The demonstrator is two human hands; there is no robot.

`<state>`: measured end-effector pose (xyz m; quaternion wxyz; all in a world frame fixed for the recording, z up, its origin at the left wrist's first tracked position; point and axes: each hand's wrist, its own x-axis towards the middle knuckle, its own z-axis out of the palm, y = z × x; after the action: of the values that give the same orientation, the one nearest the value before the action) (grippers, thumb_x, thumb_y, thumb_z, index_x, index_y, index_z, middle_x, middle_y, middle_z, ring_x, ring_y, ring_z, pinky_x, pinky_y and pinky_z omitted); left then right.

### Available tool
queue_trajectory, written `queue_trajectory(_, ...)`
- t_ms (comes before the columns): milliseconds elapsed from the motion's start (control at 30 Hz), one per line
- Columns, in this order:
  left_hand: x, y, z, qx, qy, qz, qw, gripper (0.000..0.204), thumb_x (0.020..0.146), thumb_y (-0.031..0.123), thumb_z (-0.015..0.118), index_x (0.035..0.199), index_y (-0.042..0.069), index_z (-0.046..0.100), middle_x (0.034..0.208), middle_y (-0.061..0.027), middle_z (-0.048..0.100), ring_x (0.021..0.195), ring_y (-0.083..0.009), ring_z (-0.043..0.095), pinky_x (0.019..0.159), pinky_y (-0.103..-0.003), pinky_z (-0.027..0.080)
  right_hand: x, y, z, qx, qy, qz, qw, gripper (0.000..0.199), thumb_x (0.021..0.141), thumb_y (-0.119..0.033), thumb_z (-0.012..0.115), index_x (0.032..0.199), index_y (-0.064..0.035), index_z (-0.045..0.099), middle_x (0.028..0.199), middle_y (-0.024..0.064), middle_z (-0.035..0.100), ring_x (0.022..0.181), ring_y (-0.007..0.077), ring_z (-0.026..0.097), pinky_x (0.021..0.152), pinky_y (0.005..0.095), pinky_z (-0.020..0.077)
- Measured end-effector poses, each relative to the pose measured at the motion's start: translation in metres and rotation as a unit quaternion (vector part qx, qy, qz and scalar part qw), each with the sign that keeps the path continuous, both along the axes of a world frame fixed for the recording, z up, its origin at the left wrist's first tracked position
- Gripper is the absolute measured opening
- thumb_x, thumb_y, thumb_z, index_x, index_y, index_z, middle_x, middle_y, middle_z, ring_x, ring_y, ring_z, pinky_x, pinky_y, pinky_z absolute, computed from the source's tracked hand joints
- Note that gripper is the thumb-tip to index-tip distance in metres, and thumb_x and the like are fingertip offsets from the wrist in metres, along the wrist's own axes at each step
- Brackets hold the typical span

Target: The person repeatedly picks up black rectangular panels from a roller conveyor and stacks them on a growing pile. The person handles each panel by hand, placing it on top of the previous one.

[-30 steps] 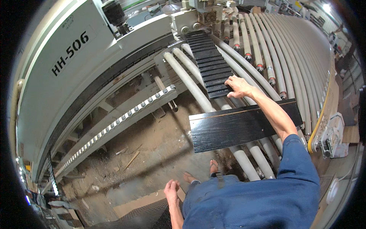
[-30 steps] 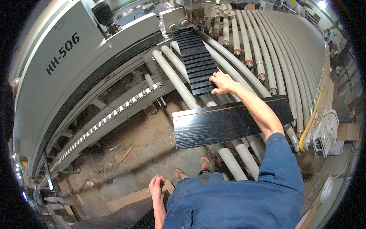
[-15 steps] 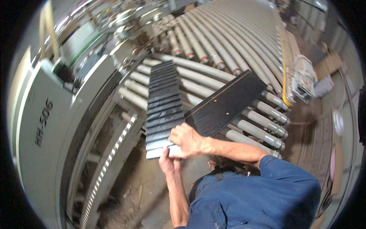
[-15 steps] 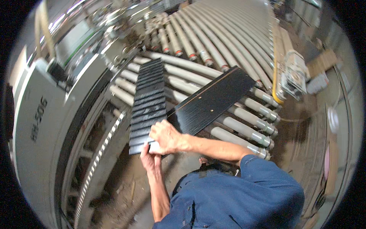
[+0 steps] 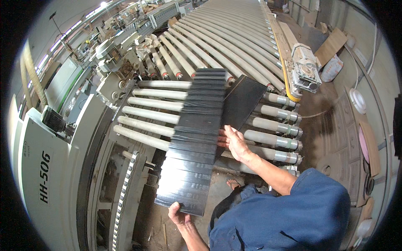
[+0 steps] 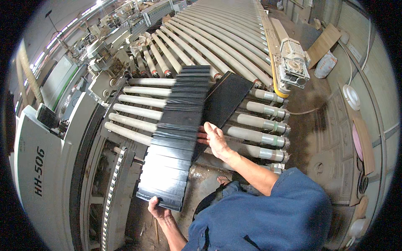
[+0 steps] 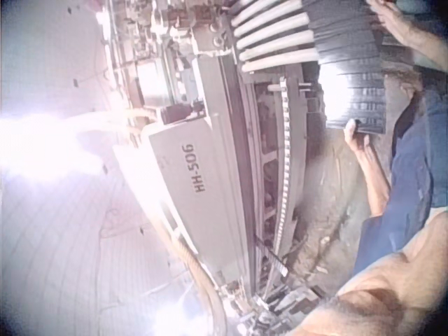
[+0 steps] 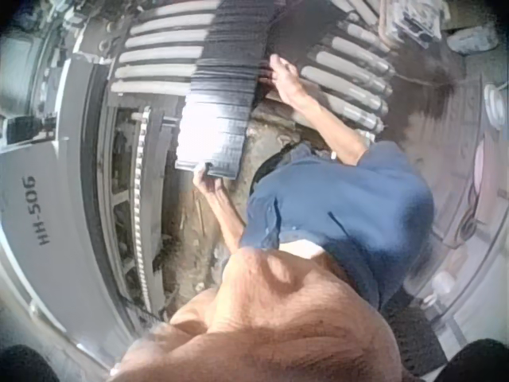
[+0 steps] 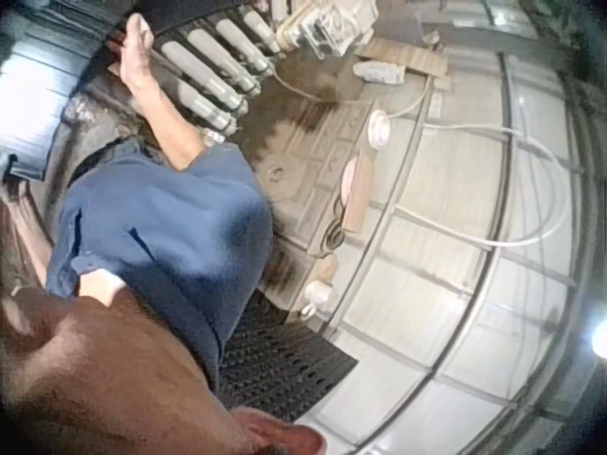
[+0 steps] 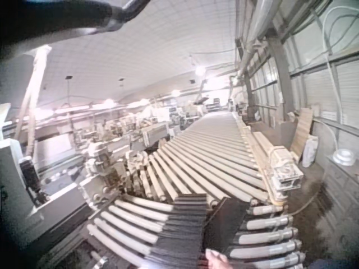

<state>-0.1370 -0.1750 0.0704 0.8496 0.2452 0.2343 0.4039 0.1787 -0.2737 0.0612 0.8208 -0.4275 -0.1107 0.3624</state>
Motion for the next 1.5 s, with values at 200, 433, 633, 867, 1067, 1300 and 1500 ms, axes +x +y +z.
queue_trajectory(200,0.014,0.022,0.003,0.067,0.044,-0.09,0.993,0.071,0.069,0.014,0.067,0.134,-0.004,0.044,0.115,-0.016,0.062,0.101,-0.0309,0.064,0.09,-0.041,0.054,-0.008,-0.028,-0.02,-0.099,0.107,-0.117,0.982,0.013,0.097,-0.018,0.059,0.106,-0.0087,0.059,0.105,0.0036,0.065,0.093,0.016,0.063,0.078,0.0345,0.0518)
queue_trajectory(433,0.034,0.068,-0.023,0.099,0.232,-0.002,0.968,0.04,0.081,0.015,0.069,0.116,-0.003,0.061,0.101,-0.0069,0.066,0.09,-0.0184,0.063,0.083,-0.033,0.051,0.008,-0.042,-0.038,-0.107,0.053,-0.078,0.99,0.023,0.098,-0.026,0.059,0.099,-0.0028,0.061,0.098,0.0095,0.069,0.081,0.0183,0.068,0.07,0.0321,0.0567)
queue_trajectory(633,0.027,0.09,-0.061,0.431,0.547,0.082,0.713,0.039,0.092,0.015,0.063,0.125,-0.005,0.055,0.116,-0.0103,0.064,0.102,-0.0187,0.061,0.095,-0.032,0.045,0.034,-0.072,-0.033,-0.32,-0.227,0.082,0.916,0.032,0.097,-0.028,0.06,0.098,0.0038,0.066,0.081,0.0122,0.07,0.066,0.0158,0.067,0.058,0.0279,0.0543)
queue_trajectory(867,0.043,0.055,-0.068,0.12,0.345,-0.015,0.931,0.044,0.091,0.014,0.065,0.131,-0.002,0.052,0.119,-0.0102,0.064,0.107,-0.0175,0.06,0.096,-0.034,0.046,0.033,-0.046,-0.027,-0.257,-0.31,-0.009,0.915,0.019,0.097,-0.014,0.059,0.105,0.0018,0.067,0.083,0.0099,0.07,0.07,0.0128,0.066,0.064,0.0269,0.0552)
queue_trajectory(1067,0.055,0.058,-0.082,0.3,0.474,0.007,0.828,0.051,0.089,0.027,0.062,0.127,-0.005,0.049,0.115,-0.0247,0.062,0.113,-0.0356,0.058,0.1,-0.043,0.043,0.017,-0.019,-0.026,-0.249,-0.384,0.054,0.887,0.02,0.098,-0.013,0.057,0.107,0.002,0.067,0.085,0.0085,0.07,0.074,0.0135,0.066,0.066,0.0267,0.0555)
queue_trajectory(1300,0.058,0.044,-0.097,0.302,0.445,0.055,0.841,0.067,0.091,0.042,0.061,0.137,-0.004,0.044,0.132,-0.0247,0.054,0.124,-0.0327,0.053,0.105,-0.041,0.04,0.016,0.0,-0.046,-0.21,-0.402,0.121,0.883,0.019,0.1,-0.013,0.054,0.11,-0.0007,0.066,0.085,0.0035,0.067,0.072,0.0087,0.06,0.067,0.0235,0.0513)
queue_trajectory(1500,0.017,0.016,-0.126,0.114,0.343,0.067,0.93,0.076,0.096,0.059,0.05,0.137,-0.004,0.046,0.131,-0.0172,0.057,0.115,-0.0234,0.056,0.098,-0.035,0.046,0.005,0.029,-0.042,-0.151,-0.448,0.15,0.868,0.02,0.102,-0.015,0.053,0.111,-0.0019,0.066,0.084,0.0014,0.065,0.072,0.0064,0.056,0.066,0.0224,0.0488)
